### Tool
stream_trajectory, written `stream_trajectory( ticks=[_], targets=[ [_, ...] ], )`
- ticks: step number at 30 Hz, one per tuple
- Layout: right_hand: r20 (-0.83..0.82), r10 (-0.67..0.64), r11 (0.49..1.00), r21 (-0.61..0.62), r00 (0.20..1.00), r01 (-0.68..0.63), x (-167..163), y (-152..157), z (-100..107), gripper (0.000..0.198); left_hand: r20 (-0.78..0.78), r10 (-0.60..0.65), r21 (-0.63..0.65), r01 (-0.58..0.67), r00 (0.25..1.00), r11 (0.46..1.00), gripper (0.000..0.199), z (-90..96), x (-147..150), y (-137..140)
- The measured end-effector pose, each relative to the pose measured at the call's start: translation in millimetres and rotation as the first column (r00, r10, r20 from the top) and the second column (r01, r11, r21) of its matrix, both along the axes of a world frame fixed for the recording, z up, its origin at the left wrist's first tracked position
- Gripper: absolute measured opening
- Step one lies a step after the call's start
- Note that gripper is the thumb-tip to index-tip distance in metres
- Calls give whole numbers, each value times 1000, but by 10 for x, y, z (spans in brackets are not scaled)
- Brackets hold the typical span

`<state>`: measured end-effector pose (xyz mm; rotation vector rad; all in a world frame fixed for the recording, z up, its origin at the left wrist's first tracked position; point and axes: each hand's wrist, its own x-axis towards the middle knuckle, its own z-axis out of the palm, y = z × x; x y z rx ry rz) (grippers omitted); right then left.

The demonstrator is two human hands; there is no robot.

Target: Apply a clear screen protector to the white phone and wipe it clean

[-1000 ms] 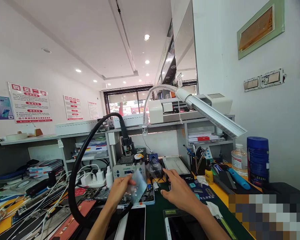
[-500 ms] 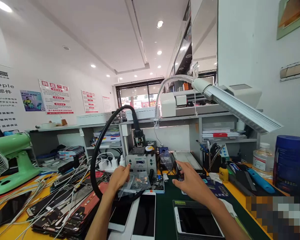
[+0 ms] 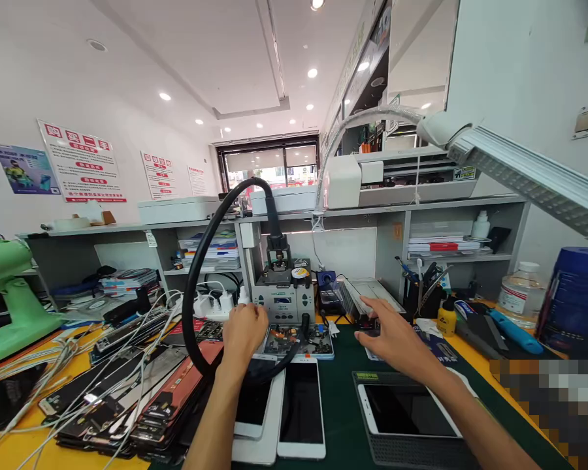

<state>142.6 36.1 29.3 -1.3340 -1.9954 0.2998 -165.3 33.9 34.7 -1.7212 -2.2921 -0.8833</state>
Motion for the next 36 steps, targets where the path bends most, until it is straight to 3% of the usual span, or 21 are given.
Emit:
stream_trajectory(
  ticks=[7, 13, 16, 20, 25, 30, 33, 36],
  targets=[
    [-26, 12, 996, 87, 1000, -10, 100, -30, 3, 64, 18, -212, 258, 200, 977, 945, 26, -87, 397, 18],
    [-239, 81, 978, -170, 968, -124, 470, -112, -86, 72, -11, -484, 310, 463, 875, 830, 22, -260, 698, -51],
    [-186, 160, 942, -266, 969, -206, 678, -208, -18, 72, -37, -544, 312, 527, 838, 791, 21, -312, 771, -106],
    [-31, 325, 880, -357, 945, -314, 905, -315, 153, 69, -22, -613, 285, 593, 789, 753, 21, -341, 895, -190],
    [93, 462, 810, -450, 882, -377, 1034, -360, 241, 73, 202, -711, 219, 676, 674, 703, 25, -283, 1067, -344],
    [153, 459, 826, -436, 875, -357, 1058, -360, 150, 75, 265, -832, 106, 843, 488, 528, 45, -186, 1128, -497],
    [118, 453, 820, -443, 884, -362, 1077, -366, 63, 76, 278, -827, -48, 867, 489, 496, 69, -204, 1150, -539],
    [97, 438, 825, -438, 894, -357, 1101, -373, 8, 74, 237, -815, -144, 849, 528, 508, 68, -259, 1173, -553]
  ],
)
